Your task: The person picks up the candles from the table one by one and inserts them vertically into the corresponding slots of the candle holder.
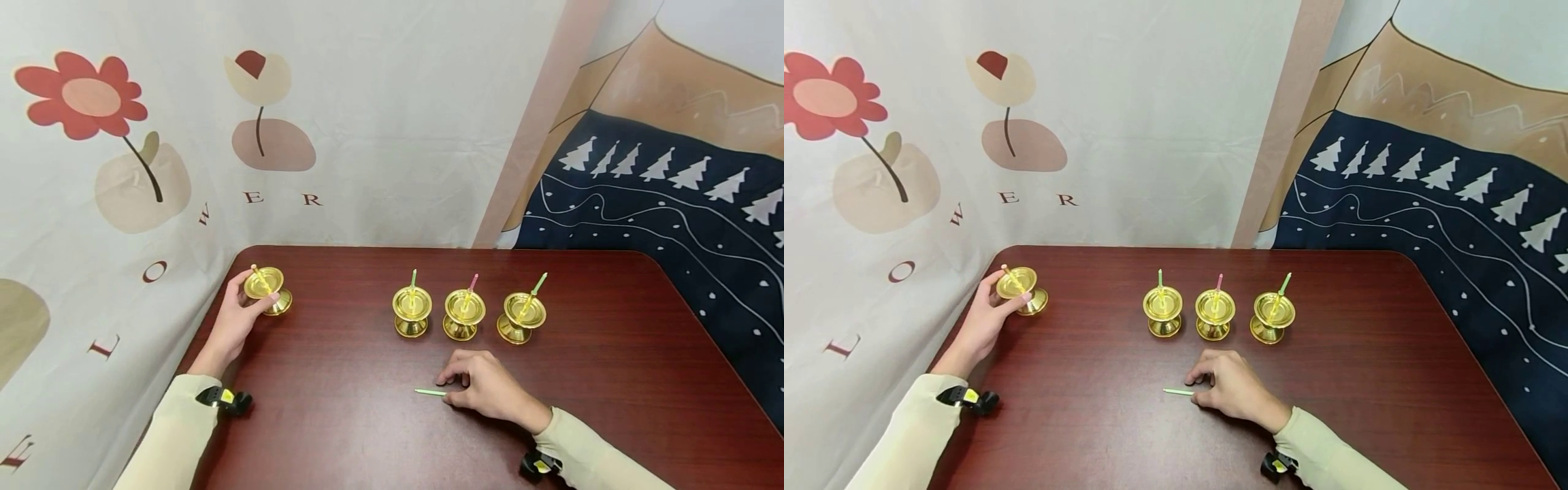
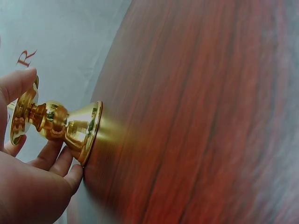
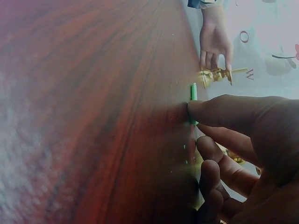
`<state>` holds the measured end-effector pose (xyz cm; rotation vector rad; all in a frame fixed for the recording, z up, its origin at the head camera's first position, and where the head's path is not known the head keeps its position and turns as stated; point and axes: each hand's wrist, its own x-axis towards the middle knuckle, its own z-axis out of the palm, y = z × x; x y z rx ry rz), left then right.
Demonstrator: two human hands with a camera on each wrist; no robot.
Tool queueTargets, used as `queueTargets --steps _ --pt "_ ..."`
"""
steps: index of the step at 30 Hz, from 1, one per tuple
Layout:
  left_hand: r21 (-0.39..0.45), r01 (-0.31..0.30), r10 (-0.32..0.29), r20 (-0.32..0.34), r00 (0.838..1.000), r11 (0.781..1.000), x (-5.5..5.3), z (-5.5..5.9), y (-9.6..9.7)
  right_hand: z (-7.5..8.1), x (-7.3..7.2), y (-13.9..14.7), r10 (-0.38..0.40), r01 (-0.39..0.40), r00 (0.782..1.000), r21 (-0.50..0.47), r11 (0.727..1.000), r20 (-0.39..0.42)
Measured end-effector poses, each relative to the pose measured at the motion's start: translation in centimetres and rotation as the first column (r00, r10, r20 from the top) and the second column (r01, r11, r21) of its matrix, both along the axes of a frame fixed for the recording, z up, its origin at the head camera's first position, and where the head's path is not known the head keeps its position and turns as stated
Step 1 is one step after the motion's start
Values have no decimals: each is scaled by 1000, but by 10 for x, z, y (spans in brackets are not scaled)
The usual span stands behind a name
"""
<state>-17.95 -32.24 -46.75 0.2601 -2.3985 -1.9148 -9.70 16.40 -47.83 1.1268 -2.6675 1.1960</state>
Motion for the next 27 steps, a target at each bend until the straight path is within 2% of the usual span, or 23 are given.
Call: queueTargets --steps 7,13,27 --pt "-29 62 -62 7 998 998 4 3 13 1 1 -1 -7 7 1000 -3 1000 -9" --pt "-32 104 -103 19 994 994 8 3 25 2 1 -1 -5 5 1000 -2 1000 26" --pt "-12 186 -186 -10 983 983 15 4 52 0 0 -3 2 -2 1000 4 1000 28"
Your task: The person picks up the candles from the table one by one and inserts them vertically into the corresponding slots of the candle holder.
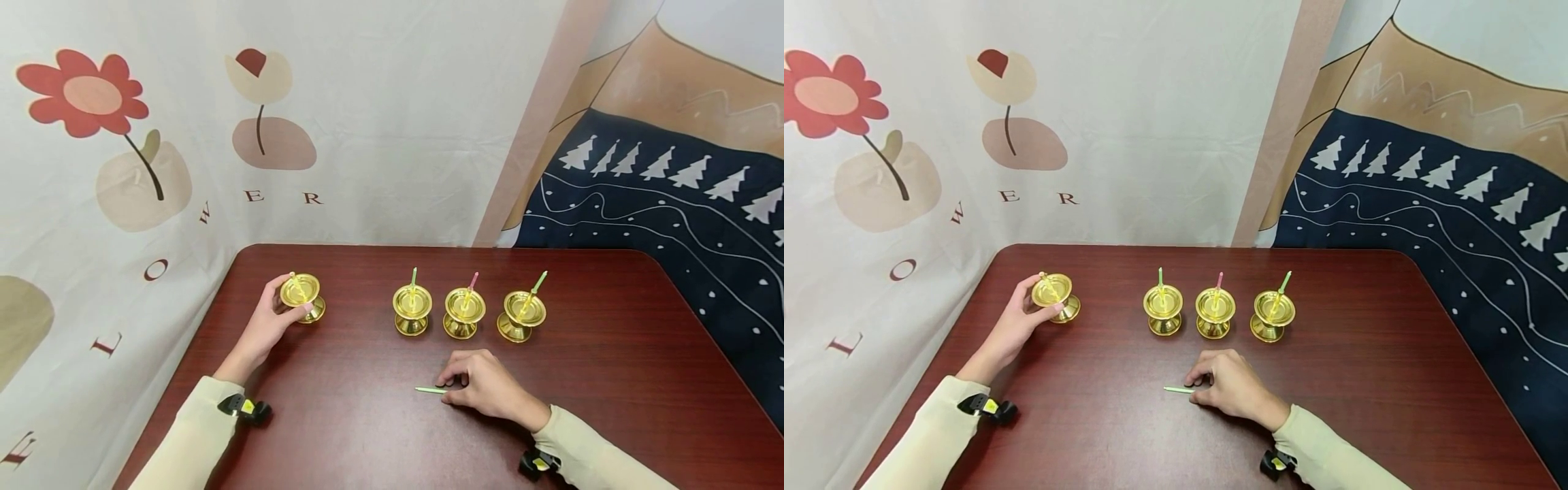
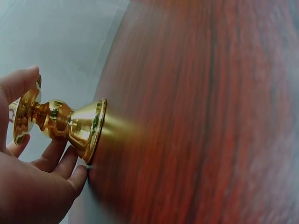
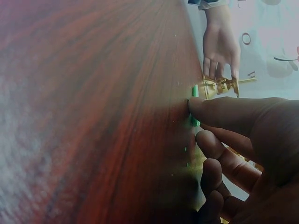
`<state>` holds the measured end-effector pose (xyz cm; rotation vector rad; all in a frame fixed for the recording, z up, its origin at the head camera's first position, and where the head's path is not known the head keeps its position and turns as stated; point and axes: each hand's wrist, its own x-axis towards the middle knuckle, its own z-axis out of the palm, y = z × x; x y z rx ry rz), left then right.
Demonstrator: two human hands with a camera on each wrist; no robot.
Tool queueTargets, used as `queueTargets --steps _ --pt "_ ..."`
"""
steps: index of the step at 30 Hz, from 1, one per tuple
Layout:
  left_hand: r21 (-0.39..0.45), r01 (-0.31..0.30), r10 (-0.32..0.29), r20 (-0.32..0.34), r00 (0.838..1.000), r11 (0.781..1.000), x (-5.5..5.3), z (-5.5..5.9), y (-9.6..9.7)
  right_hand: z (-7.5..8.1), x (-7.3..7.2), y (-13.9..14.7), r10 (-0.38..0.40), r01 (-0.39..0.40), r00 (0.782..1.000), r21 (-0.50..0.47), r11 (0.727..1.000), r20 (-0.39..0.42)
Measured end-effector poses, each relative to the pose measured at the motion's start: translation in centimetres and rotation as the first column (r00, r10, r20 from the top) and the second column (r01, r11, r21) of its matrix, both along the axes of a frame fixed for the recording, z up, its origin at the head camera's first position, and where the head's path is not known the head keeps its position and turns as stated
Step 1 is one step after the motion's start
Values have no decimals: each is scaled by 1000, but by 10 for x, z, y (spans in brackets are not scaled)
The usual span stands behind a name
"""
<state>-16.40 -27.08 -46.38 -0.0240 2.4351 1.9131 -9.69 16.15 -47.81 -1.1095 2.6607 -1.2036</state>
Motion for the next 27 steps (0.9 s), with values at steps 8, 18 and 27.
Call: queueTargets --steps 8,18,27 --pt "26 35 -35 -8 999 999 4 -1 11 3 1 0 14 -14 1000 -7 1000 13" --pt "4 89 -89 -4 996 996 9 0 26 2 0 0 22 -22 1000 5 1000 -6" --pt "21 117 -116 -16 993 993 12 -2 38 2 0 0 9 -8 999 45 999 -31"
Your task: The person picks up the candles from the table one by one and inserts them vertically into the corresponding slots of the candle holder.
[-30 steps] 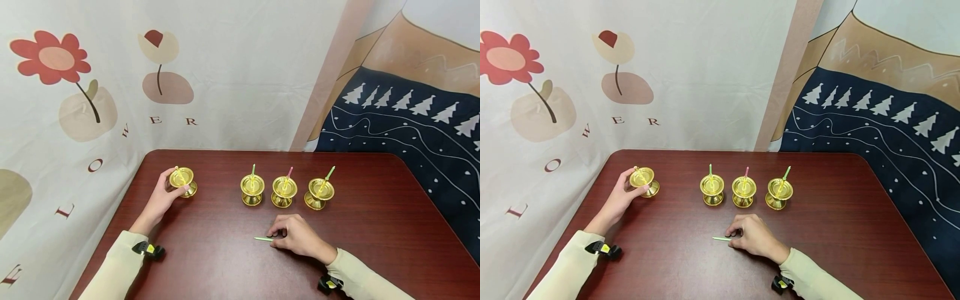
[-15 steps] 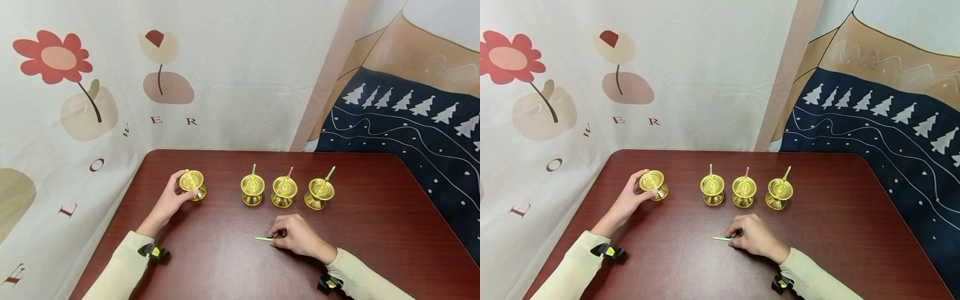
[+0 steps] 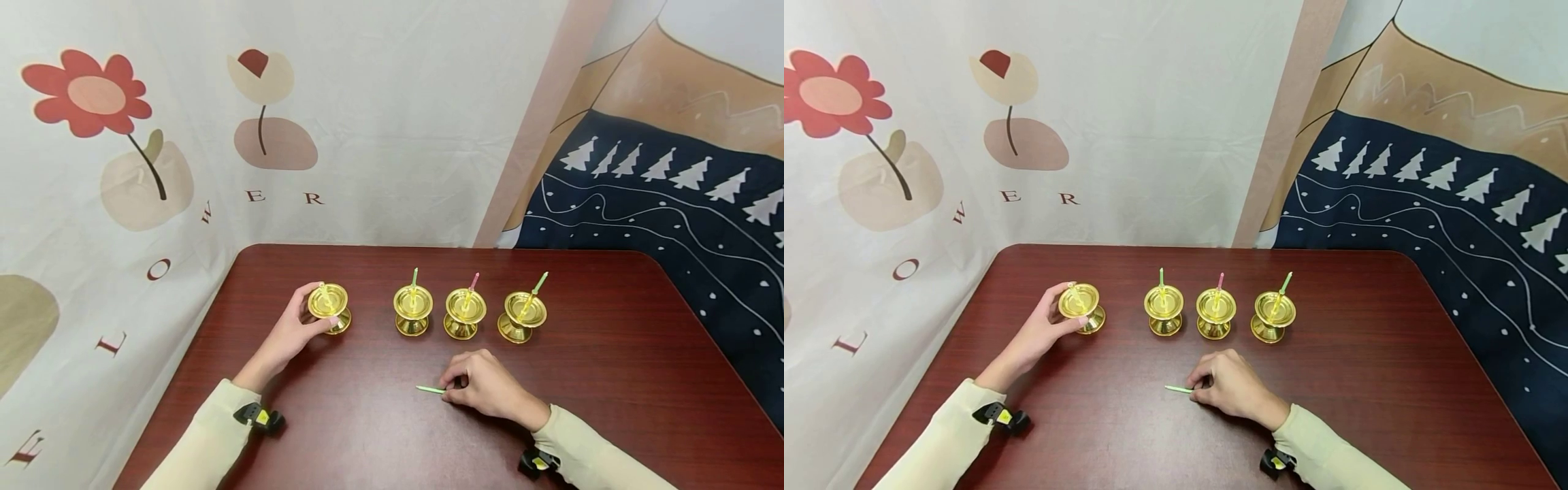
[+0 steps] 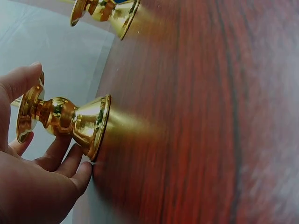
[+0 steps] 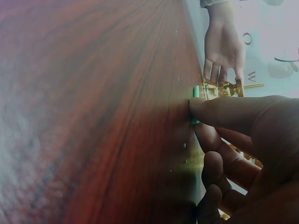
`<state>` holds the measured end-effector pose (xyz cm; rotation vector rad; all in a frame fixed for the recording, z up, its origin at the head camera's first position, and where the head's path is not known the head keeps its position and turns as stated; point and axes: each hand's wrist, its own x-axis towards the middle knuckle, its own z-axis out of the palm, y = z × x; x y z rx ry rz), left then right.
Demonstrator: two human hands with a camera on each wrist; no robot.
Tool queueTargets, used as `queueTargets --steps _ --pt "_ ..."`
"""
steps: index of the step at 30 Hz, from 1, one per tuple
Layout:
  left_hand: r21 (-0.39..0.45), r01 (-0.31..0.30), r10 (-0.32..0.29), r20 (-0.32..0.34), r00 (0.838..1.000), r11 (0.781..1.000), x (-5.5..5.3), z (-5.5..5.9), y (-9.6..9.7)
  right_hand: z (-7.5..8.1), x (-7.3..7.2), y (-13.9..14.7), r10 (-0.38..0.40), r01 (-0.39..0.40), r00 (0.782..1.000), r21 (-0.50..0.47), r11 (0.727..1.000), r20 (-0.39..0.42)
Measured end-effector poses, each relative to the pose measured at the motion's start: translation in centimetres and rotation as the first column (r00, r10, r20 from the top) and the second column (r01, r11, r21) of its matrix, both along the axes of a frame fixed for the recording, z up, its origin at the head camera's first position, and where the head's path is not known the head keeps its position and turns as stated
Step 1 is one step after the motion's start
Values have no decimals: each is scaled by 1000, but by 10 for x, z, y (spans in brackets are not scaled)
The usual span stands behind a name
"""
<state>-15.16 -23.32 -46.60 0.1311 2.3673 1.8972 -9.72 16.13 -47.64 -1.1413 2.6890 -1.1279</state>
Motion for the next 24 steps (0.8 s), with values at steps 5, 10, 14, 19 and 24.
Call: queueTargets --steps 5,10,14,19,24 --pt "-2 24 -24 -1 1000 1000 3 1 7 0 0 0 -1 1 1000 -5 1000 -2" --pt "-3 45 -45 4 999 999 5 1 12 -1 -1 -2 12 -12 1000 -24 1000 -8" --pt "-2 54 -54 -1 999 999 6 1 16 -2 -2 -3 20 -21 1000 -36 999 -20" --pt "1 65 -65 -2 998 998 8 0 20 -2 -4 -7 21 -23 999 -53 998 -41" --pt "15 80 -80 -11 997 997 9 -1 25 -1 -6 -12 11 -15 998 -72 997 -59"
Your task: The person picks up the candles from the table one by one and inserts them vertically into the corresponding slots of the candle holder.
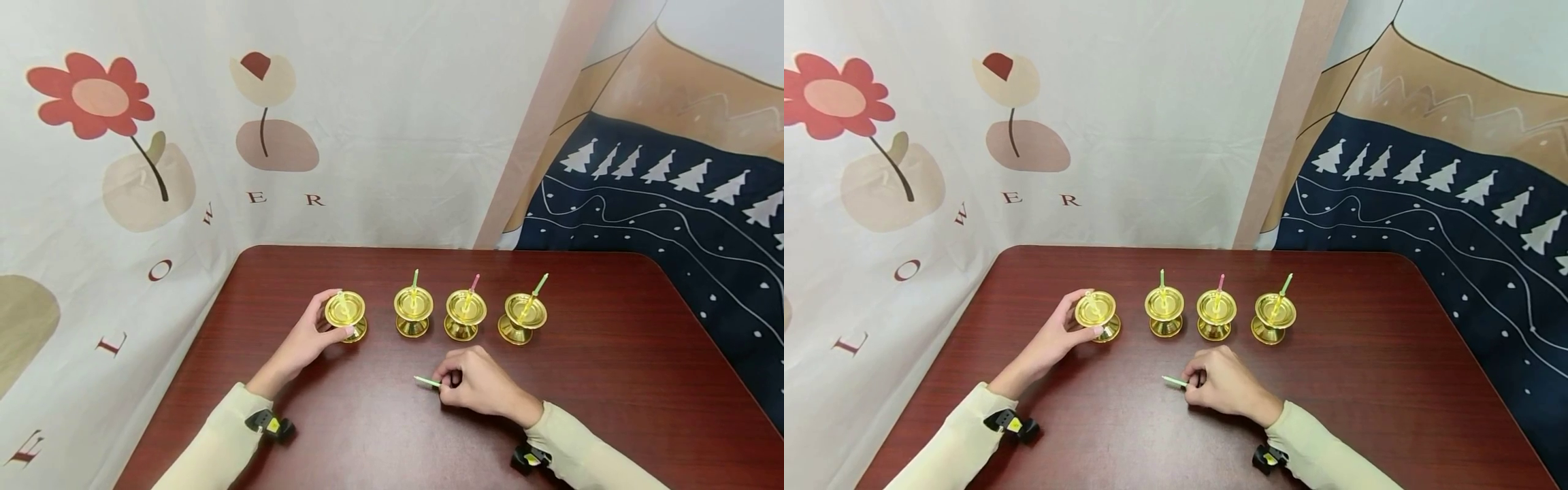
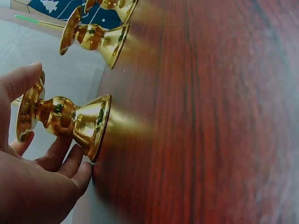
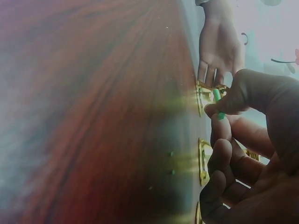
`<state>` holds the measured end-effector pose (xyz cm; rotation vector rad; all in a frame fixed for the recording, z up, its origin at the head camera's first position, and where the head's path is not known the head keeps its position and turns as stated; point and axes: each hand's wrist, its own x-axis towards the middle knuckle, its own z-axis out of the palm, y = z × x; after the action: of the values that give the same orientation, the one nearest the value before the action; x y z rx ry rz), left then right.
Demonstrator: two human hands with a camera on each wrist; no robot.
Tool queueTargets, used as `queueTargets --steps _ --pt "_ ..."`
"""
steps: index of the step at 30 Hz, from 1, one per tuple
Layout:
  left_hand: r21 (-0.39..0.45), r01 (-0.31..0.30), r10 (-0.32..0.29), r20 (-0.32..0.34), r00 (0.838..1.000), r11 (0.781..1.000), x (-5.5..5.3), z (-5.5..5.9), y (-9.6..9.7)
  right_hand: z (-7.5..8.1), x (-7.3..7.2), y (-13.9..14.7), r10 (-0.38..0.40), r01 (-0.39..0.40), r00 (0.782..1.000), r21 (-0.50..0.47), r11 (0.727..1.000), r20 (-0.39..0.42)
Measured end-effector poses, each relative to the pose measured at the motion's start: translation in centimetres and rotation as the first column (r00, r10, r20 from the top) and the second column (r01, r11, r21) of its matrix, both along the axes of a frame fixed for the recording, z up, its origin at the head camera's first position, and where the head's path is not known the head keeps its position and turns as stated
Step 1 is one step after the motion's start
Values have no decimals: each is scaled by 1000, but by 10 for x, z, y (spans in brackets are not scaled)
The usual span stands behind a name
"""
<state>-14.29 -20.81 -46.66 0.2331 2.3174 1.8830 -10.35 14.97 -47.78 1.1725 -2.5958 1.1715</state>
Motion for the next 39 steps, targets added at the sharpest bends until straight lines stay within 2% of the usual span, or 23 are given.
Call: queueTargets --steps 4,13,19,25,35,39 --pt "7 12 -12 -5 1000 1000 0 -1 3 3 -3 -6 -11 11 1000 -2 1000 16" --pt "11 31 -31 -7 999 999 -1 -1 9 13 -9 -25 -39 43 994 -42 998 105" --pt "4 41 -41 -4 999 999 -1 0 13 19 -15 -39 -74 78 995 -70 994 59" --pt "18 54 -54 -15 998 998 -1 -1 18 26 -21 -54 -89 96 995 -162 982 51" --pt "39 79 -78 -34 996 996 -5 -1 23 33 -35 -79 -153 122 984 -278 953 -92" --pt "54 91 -89 -34 995 994 -6 -1 23 37 -40 -88 -181 139 977 -304 942 -115"
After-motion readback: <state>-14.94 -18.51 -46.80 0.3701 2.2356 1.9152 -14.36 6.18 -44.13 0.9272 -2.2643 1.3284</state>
